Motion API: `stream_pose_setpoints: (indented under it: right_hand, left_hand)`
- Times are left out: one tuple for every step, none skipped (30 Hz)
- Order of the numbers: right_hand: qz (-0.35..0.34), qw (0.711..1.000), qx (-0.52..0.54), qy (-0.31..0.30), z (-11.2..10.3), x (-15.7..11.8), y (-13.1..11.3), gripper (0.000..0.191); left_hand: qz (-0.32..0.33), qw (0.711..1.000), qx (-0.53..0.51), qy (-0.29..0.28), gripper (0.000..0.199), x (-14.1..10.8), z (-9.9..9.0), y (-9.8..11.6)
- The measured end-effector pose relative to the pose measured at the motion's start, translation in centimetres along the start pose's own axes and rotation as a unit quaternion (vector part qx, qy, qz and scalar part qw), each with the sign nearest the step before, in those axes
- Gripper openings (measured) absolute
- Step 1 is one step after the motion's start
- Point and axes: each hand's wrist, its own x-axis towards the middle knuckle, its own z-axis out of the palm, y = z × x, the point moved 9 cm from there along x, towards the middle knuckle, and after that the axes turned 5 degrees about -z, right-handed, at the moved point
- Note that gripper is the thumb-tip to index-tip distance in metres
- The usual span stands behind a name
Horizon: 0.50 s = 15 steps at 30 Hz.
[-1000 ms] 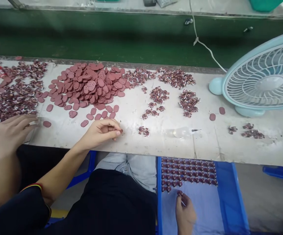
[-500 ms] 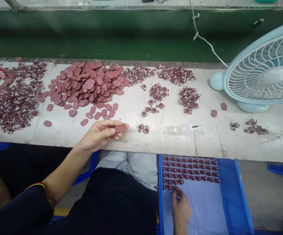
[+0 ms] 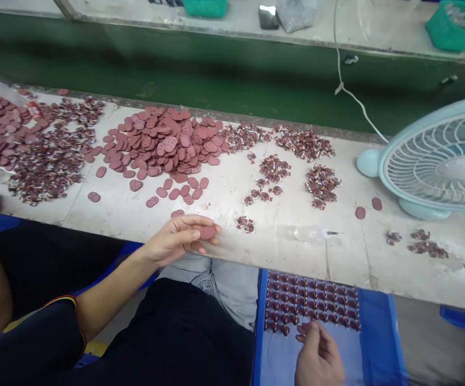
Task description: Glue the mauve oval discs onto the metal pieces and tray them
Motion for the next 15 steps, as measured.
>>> stream_pose_setpoints:
  right_hand:
    - [0.007, 0.997, 0.067, -0.021, 1.4, 0.0, -2.3, 0.04]
    - [0.019, 0.989, 0.128, -0.077, 3.5, -0.2, -4.7, 0.042]
    - [0.033, 0.974, 0.178, -0.139, 6.0, -0.4, -7.1, 0.05]
    - [0.047, 0.956, 0.212, -0.196, 8.4, -0.8, -9.5, 0.06]
    - [0.064, 0.927, 0.257, -0.265, 11.1, -1.4, -11.9, 0.07]
    - [0.108, 0.854, 0.357, -0.363, 14.3, -2.7, -14.4, 0.078]
    - [0.141, 0.787, 0.442, -0.406, 16.3, -3.4, -16.7, 0.077]
    - [0.158, 0.723, 0.525, -0.42, 17.8, -3.7, -18.8, 0.076]
    - [0.175, 0.668, 0.57, -0.445, 19.0, -4.1, -20.5, 0.078]
    - [0.184, 0.639, 0.59, -0.458, 19.8, -4.3, -21.5, 0.081]
    - [0.189, 0.618, 0.604, -0.467, 20.2, -4.3, -22.2, 0.079]
    - [0.188, 0.615, 0.602, -0.474, 20.4, -4.3, -22.3, 0.071]
    - [0.184, 0.628, 0.59, -0.472, 20.4, -4.2, -21.9, 0.058]
    - [0.163, 0.668, 0.563, -0.458, 20.1, -3.6, -21.1, 0.047]
    - [0.117, 0.741, 0.498, -0.436, 19.4, -2.8, -19.9, 0.044]
  left_hand:
    - [-0.018, 0.999, -0.022, -0.016, 0.029, -0.1, 0.8, -1.0]
    - [-0.037, 0.998, -0.046, -0.031, 0.029, -0.1, 1.8, -2.0]
    - [-0.057, 0.995, -0.071, -0.043, 0.028, -0.1, 2.7, -3.1]
    - [-0.072, 0.991, -0.095, -0.054, 0.029, 0.0, 3.7, -4.0]
    - [-0.083, 0.988, -0.114, -0.063, 0.029, 0.0, 4.5, -4.9]
    - [-0.089, 0.985, -0.13, -0.074, 0.03, 0.0, 5.4, -5.6]
    - [-0.091, 0.982, -0.144, -0.085, 0.031, 0.1, 6.0, -6.1]
    - [-0.091, 0.979, -0.155, -0.094, 0.032, 0.1, 6.6, -6.5]
    - [-0.088, 0.977, -0.165, -0.101, 0.032, 0.1, 6.9, -6.8]
    - [-0.086, 0.975, -0.173, -0.106, 0.032, 0.1, 7.1, -7.0]
    - [-0.085, 0.974, -0.18, -0.109, 0.032, 0.2, 7.2, -7.3]
    - [-0.086, 0.973, -0.184, -0.11, 0.032, 0.2, 7.1, -7.5]
    - [-0.087, 0.972, -0.187, -0.111, 0.032, 0.3, 7.1, -7.7]
    - [-0.088, 0.972, -0.189, -0.11, 0.033, 0.3, 7.0, -7.9]
    - [-0.089, 0.972, -0.189, -0.107, 0.033, 0.4, 6.9, -8.0]
